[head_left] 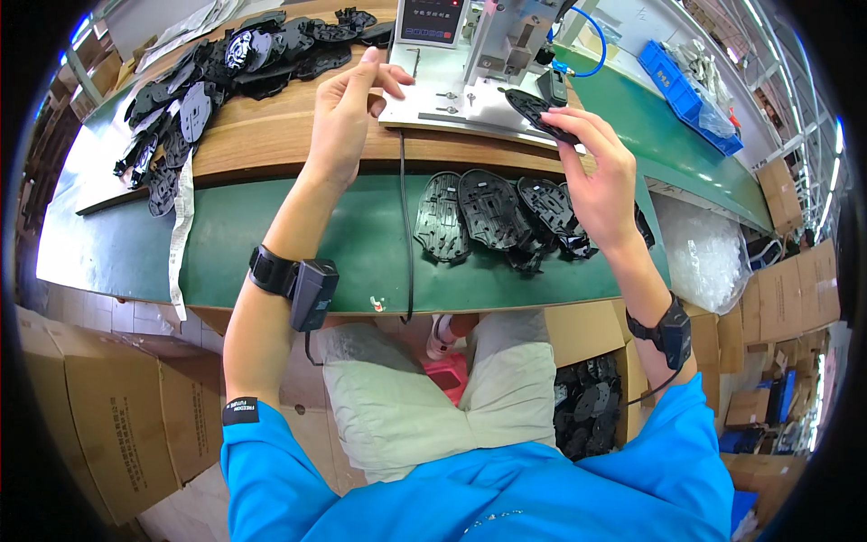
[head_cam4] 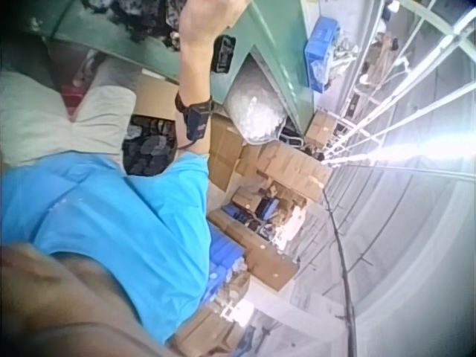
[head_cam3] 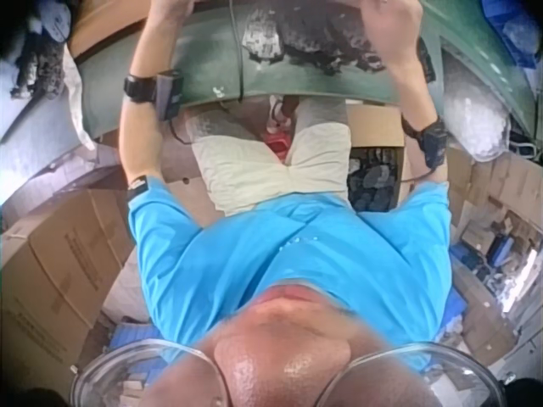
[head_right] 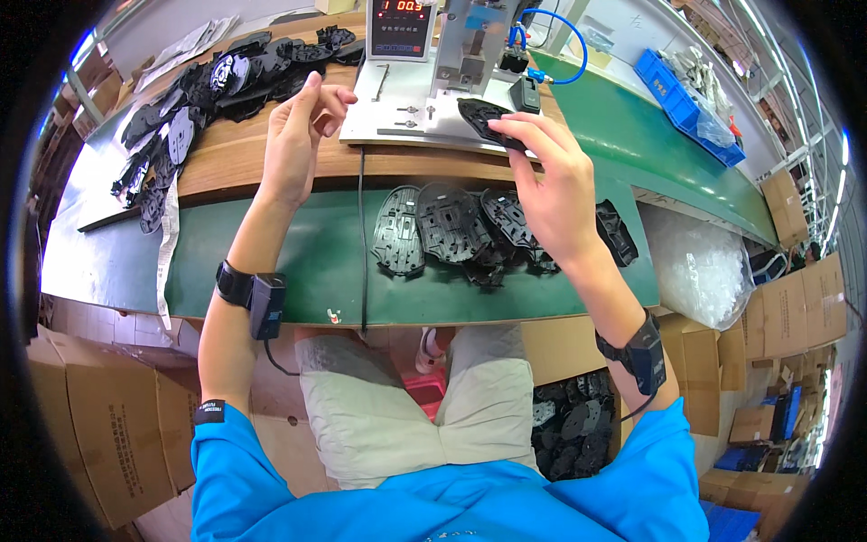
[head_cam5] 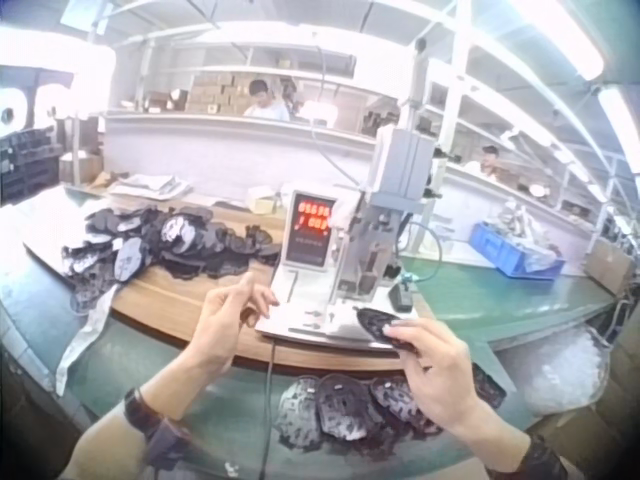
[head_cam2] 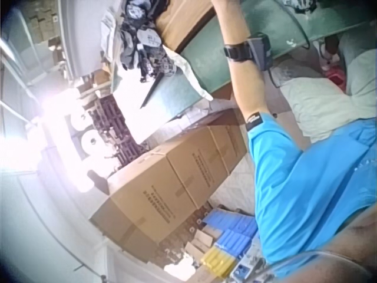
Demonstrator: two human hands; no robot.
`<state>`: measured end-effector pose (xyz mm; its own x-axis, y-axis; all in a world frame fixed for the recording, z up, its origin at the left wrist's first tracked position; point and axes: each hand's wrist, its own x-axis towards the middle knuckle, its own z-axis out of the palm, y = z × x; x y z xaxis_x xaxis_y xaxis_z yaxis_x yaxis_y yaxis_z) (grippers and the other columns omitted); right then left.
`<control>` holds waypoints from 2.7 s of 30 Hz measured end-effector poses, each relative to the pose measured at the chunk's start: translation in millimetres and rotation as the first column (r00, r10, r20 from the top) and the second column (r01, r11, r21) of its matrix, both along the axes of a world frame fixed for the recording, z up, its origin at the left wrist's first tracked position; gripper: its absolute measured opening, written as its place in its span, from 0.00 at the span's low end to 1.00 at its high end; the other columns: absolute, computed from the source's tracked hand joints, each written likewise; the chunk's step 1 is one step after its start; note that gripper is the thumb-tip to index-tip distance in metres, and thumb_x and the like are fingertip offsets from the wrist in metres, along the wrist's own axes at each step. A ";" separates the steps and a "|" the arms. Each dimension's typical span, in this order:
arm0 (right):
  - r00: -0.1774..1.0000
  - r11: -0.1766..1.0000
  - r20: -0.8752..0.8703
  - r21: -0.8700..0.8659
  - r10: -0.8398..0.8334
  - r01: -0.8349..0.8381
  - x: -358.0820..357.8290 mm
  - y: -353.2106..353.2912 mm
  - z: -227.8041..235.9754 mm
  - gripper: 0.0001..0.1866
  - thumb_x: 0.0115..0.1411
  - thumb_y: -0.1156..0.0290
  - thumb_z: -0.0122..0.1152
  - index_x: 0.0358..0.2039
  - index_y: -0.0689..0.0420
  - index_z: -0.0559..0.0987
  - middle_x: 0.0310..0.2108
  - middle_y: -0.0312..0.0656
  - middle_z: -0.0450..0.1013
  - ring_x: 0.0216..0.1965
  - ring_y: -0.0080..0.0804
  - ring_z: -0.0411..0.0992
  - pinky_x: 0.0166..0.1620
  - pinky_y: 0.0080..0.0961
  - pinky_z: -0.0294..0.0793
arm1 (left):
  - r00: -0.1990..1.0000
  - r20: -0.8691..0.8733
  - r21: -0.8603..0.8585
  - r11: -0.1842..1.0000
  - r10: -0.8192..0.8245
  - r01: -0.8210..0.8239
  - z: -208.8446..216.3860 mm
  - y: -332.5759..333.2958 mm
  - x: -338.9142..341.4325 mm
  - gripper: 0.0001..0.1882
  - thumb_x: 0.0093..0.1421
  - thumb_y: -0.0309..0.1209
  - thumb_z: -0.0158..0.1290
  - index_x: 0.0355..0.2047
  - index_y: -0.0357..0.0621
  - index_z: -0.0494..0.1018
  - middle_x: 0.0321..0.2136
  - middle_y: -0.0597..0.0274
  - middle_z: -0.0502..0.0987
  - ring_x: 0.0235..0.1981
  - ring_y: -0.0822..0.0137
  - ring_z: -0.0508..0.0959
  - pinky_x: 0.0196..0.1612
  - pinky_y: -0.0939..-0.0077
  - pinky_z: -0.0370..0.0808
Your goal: The person picks up a mouse base, places it into a press machine, and fits a mouse shell onto it. They then press the components together and place the assembled mouse into a cardboard box.
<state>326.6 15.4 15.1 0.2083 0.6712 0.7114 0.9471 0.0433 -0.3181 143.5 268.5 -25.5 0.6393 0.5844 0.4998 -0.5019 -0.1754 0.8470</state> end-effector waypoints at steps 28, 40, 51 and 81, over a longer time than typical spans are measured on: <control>0.934 0.960 0.341 -0.208 -0.107 0.186 18.3 24.2 19.3 0.17 0.61 0.84 0.60 0.48 0.55 0.85 0.45 0.43 0.81 0.51 0.46 0.78 0.54 0.40 0.78 | 0.979 0.028 0.091 0.975 0.202 -0.203 -13.5 -2.3 10.2 0.15 0.79 0.34 0.43 0.55 0.40 0.74 0.43 0.63 0.79 0.40 0.78 0.74 0.37 0.84 0.67; 0.903 0.973 0.420 -0.156 -0.088 0.168 14.3 28.0 6.9 0.18 0.60 0.84 0.60 0.49 0.56 0.85 0.47 0.43 0.80 0.53 0.44 0.77 0.55 0.39 0.79 | 0.976 0.010 0.182 0.959 0.219 -0.217 -15.2 -2.6 11.1 0.14 0.78 0.33 0.43 0.51 0.39 0.76 0.42 0.64 0.80 0.39 0.79 0.73 0.37 0.85 0.67; 0.887 0.915 0.418 -0.248 -0.196 0.319 -2.5 28.6 8.5 0.17 0.61 0.83 0.58 0.48 0.56 0.85 0.48 0.44 0.80 0.52 0.44 0.76 0.54 0.40 0.80 | 0.965 -0.065 0.222 0.946 0.255 -0.235 -18.7 -2.5 8.5 0.14 0.77 0.33 0.45 0.46 0.41 0.79 0.39 0.67 0.79 0.38 0.81 0.72 0.37 0.84 0.66; 0.930 0.935 0.359 -0.296 -0.079 0.194 -9.7 50.8 -0.8 0.12 0.59 0.80 0.60 0.43 0.57 0.82 0.38 0.46 0.81 0.46 0.45 0.80 0.49 0.42 0.81 | 0.827 -0.180 0.484 0.780 0.533 -0.398 -33.3 17.0 5.8 0.09 0.72 0.28 0.51 0.42 0.38 0.79 0.31 0.59 0.82 0.29 0.69 0.77 0.36 0.72 0.74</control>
